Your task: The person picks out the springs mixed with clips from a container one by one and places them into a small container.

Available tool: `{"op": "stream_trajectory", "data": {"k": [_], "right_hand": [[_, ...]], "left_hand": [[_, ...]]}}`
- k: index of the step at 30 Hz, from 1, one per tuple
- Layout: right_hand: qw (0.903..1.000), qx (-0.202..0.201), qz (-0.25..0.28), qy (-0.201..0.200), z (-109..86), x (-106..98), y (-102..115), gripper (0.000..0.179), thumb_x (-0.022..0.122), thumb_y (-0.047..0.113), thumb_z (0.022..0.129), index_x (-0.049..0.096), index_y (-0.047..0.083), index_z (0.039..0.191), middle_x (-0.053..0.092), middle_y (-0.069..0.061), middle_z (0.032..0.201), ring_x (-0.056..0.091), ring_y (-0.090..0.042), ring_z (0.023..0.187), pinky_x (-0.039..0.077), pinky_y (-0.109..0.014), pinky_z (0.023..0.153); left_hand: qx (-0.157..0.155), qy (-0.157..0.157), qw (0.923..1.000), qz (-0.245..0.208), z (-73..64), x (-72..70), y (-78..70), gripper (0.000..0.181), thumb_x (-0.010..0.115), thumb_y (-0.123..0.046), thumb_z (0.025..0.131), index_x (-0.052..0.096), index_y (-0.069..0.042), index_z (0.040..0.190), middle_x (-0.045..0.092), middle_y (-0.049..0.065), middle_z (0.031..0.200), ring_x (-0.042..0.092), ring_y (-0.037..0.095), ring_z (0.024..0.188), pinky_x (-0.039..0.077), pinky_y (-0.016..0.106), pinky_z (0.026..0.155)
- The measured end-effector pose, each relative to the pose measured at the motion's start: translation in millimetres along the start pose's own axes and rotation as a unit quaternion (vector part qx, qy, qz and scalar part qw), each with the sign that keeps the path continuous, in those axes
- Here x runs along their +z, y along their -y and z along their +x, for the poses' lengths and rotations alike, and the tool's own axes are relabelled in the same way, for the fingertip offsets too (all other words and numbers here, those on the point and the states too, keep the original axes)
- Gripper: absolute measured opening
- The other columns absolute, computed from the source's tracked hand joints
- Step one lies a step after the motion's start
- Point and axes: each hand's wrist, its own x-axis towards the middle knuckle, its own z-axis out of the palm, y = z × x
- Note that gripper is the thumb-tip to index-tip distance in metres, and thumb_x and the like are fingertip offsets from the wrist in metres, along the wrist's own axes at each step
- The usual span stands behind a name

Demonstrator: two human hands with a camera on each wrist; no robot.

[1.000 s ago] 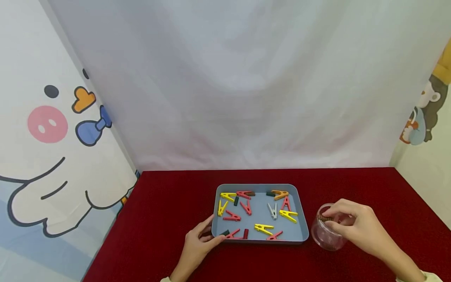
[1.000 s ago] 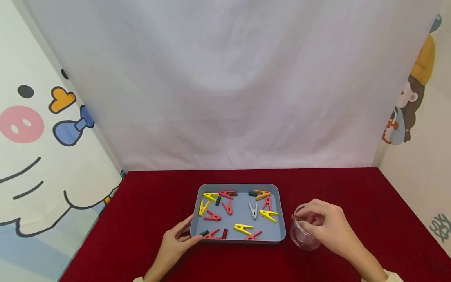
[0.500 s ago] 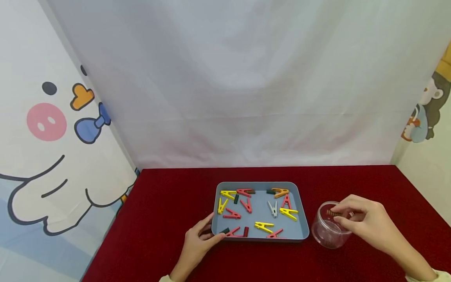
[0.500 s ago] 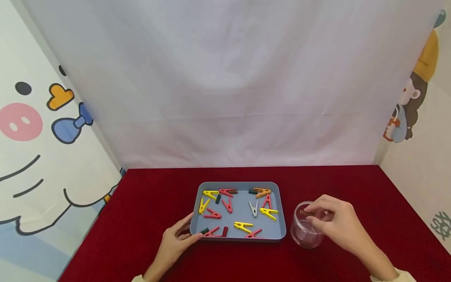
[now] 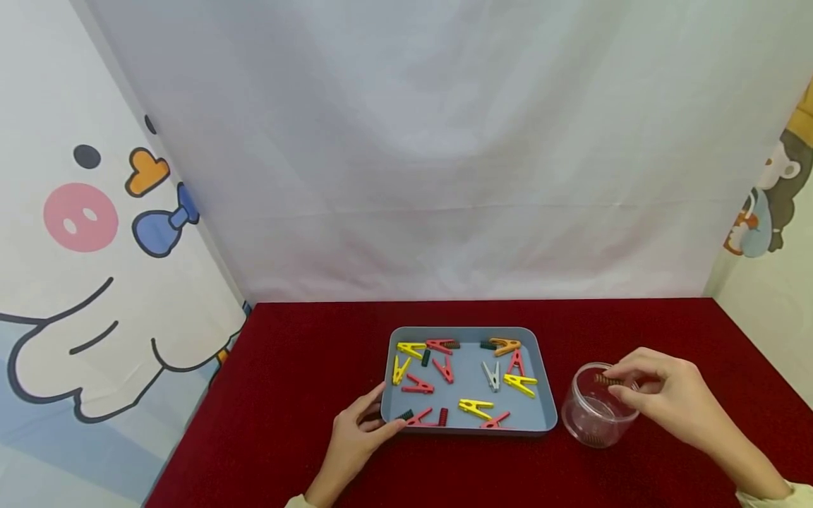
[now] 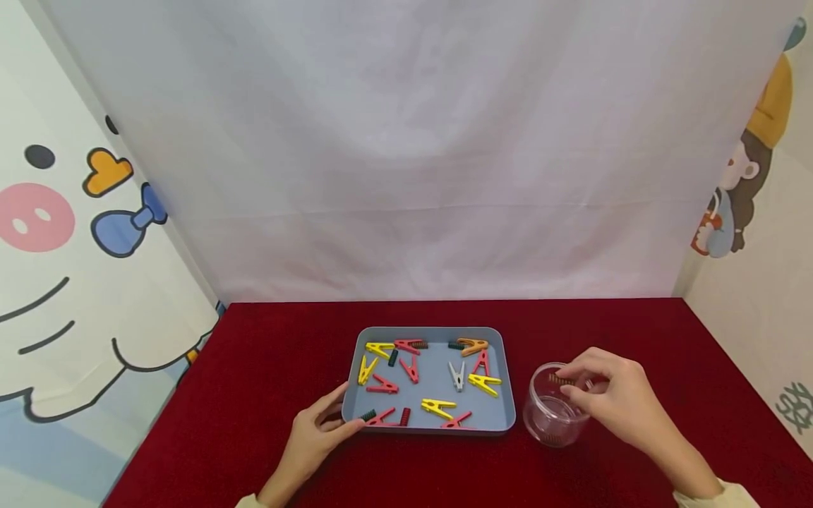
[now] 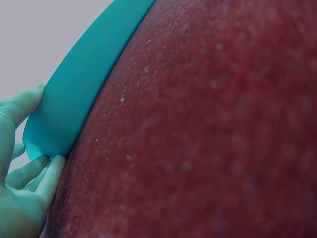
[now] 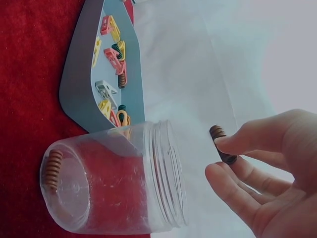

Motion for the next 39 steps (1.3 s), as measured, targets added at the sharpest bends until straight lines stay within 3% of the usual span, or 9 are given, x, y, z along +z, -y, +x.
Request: {"op": "stream_trajectory", "data": {"k": [8,13,19,28,39], "right_hand": [[0.9997,0.014,-0.018,-0.002,-1.1,0,-5,0.027,0.078,-0.004,0.070,0.071,0.020,0.080,0.063,0.008,0.082,0.053,-0.004,0.069,0.049,-0.018,0.054],[0.9996,0.012,-0.025,0.002,-0.6,1,-6,0.027,0.077,-0.006,0.070,0.071,0.019,0.078,0.062,0.007,0.083,0.052,-0.004,0.068,0.049,-0.020,0.054],[0.9996,-0.026,-0.012,-0.007,0.8,6,-10,0.032,0.078,-0.011,0.066,0.071,0.019,0.076,0.063,0.007,0.082,0.053,-0.003,0.068,0.049,-0.017,0.054],[0.9983,-0.047,-0.035,-0.007,4.0,7,-9,0.037,0.079,-0.010,0.065,0.070,0.023,0.079,0.062,0.010,0.078,0.052,-0.002,0.065,0.047,-0.019,0.052],[0.9974,-0.071,-0.008,-0.007,7.7,14,-3,0.031,0.082,-0.004,0.066,0.071,0.018,0.086,0.063,0.007,0.079,0.054,-0.003,0.064,0.044,-0.019,0.049]], "left_hand": [[-0.008,0.006,0.9999,0.006,-1.2,-0.2,-3.6,0.070,0.079,-0.019,0.078,0.047,-0.011,0.140,0.057,0.016,0.122,0.057,0.029,0.109,0.052,0.024,0.077],[-0.006,0.009,0.9999,0.003,-4.9,-1.4,-17.3,0.069,0.079,-0.016,0.078,0.048,-0.007,0.139,0.056,0.019,0.121,0.057,0.033,0.108,0.052,0.024,0.077],[-0.007,0.014,0.9999,0.004,-8.9,-1.6,-32.6,0.068,0.078,-0.015,0.079,0.047,-0.004,0.138,0.056,0.021,0.121,0.057,0.035,0.108,0.052,0.024,0.078],[-0.016,0.017,0.9997,0.011,-8.3,-1.7,-33.9,0.068,0.078,-0.016,0.080,0.046,-0.004,0.139,0.055,0.022,0.122,0.056,0.035,0.109,0.052,0.023,0.078],[-0.011,0.015,0.9997,0.015,-7.2,-1.2,-34.7,0.068,0.078,-0.015,0.080,0.046,-0.004,0.139,0.056,0.021,0.121,0.057,0.034,0.109,0.052,0.025,0.078]]}}
